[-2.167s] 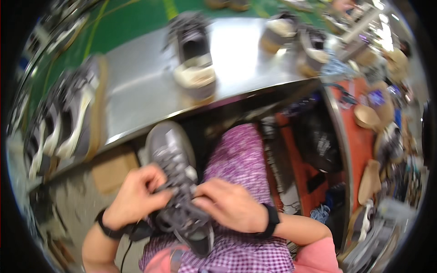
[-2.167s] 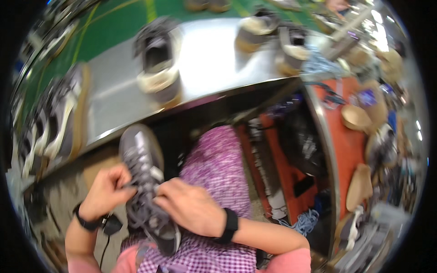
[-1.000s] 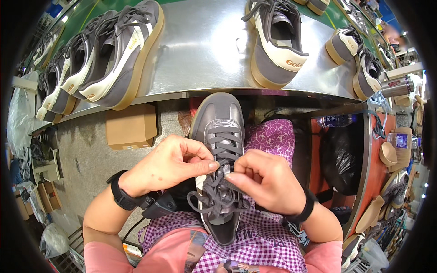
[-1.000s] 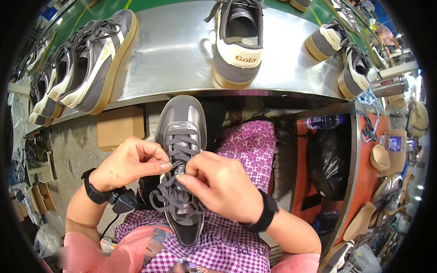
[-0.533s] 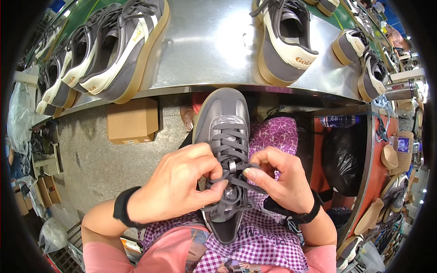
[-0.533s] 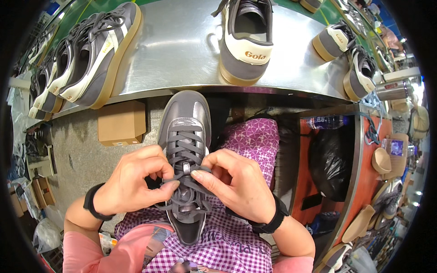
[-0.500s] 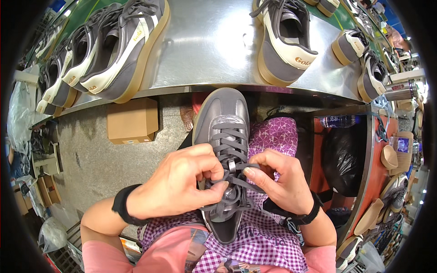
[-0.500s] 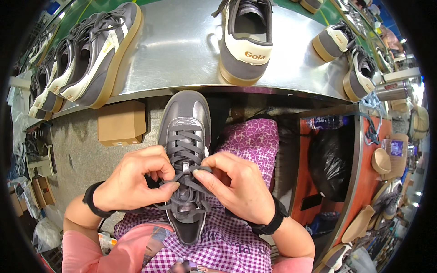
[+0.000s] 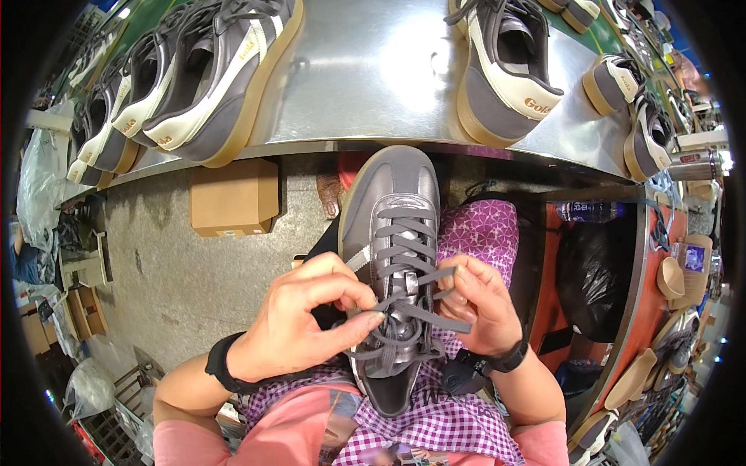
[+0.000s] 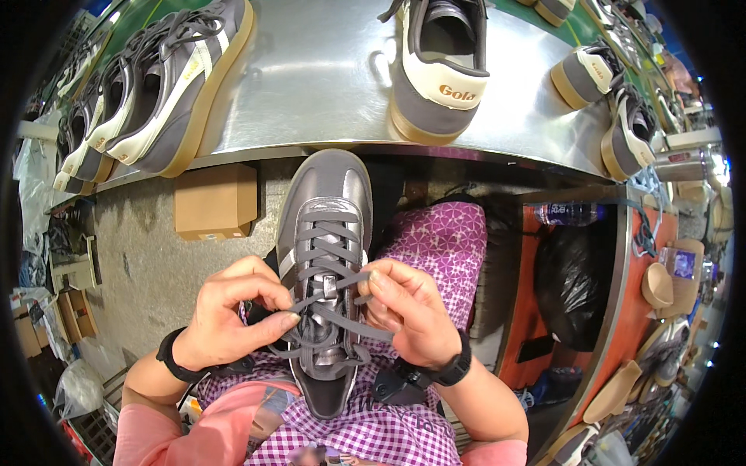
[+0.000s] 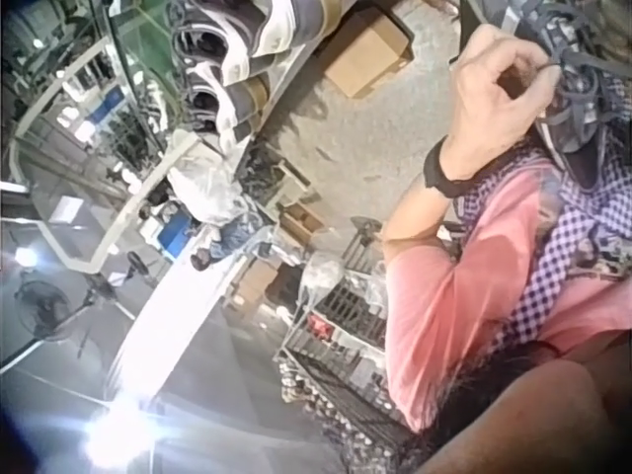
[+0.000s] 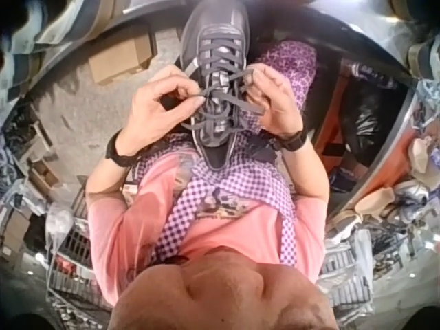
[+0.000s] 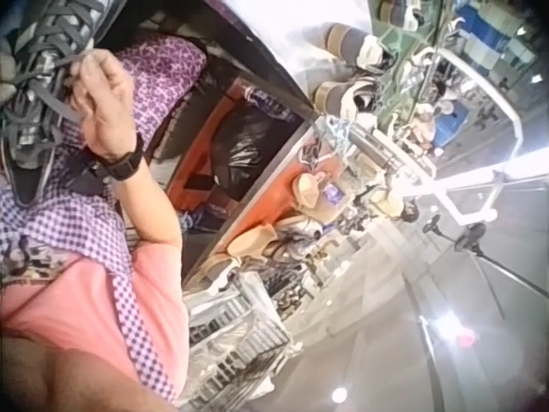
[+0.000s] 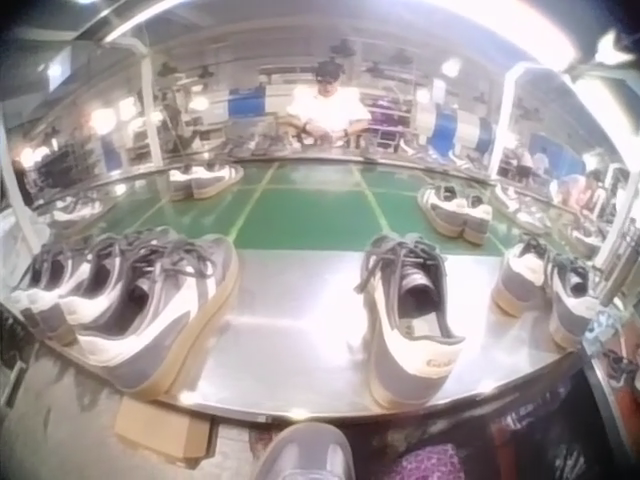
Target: The recorder is lacing and organizing shoes on a production line.
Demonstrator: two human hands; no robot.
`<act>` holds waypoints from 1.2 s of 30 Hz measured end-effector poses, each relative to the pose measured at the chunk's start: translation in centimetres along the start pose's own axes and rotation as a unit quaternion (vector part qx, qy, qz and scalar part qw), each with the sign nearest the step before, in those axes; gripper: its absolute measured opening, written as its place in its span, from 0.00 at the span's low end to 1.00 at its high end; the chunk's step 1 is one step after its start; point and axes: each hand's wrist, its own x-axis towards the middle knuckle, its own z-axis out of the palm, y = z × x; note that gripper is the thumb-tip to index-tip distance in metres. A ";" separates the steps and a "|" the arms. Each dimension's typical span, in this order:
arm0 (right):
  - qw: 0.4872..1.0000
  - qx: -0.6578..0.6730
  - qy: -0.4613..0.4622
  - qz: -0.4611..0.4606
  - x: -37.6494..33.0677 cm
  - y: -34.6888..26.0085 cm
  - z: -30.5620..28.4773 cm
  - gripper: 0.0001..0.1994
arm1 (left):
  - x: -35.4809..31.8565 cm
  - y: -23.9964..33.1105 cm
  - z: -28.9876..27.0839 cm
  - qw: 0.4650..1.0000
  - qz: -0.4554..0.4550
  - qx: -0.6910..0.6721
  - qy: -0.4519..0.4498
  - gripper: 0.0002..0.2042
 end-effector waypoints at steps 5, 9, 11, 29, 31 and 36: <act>0.970 -0.240 0.045 -0.007 -0.2 -1.7 1.0 0.09 | 0.6 -0.6 -0.5 1.000 0.029 -0.009 -0.008 0.07; 0.871 -0.408 0.175 -0.211 -0.5 -1.2 2.7 0.04 | 1.4 0.9 -0.9 0.975 0.167 0.128 -0.073 0.10; 0.727 -0.610 0.088 -0.303 -1.8 -2.1 2.9 0.08 | 1.4 1.1 -0.5 0.964 0.208 0.157 -0.054 0.11; 0.962 -0.256 0.076 -0.053 -2.5 -2.6 2.6 0.11 | -1.5 0.5 3.0 0.867 0.312 0.388 0.017 0.09; 0.928 -0.362 0.082 -0.030 -1.2 -2.9 2.8 0.10 | -1.3 0.8 3.0 0.850 0.321 0.414 0.048 0.06; 0.986 -0.165 0.034 -0.006 -1.5 -0.8 1.6 0.09 | -1.9 0.6 1.8 0.895 0.258 0.362 0.032 0.09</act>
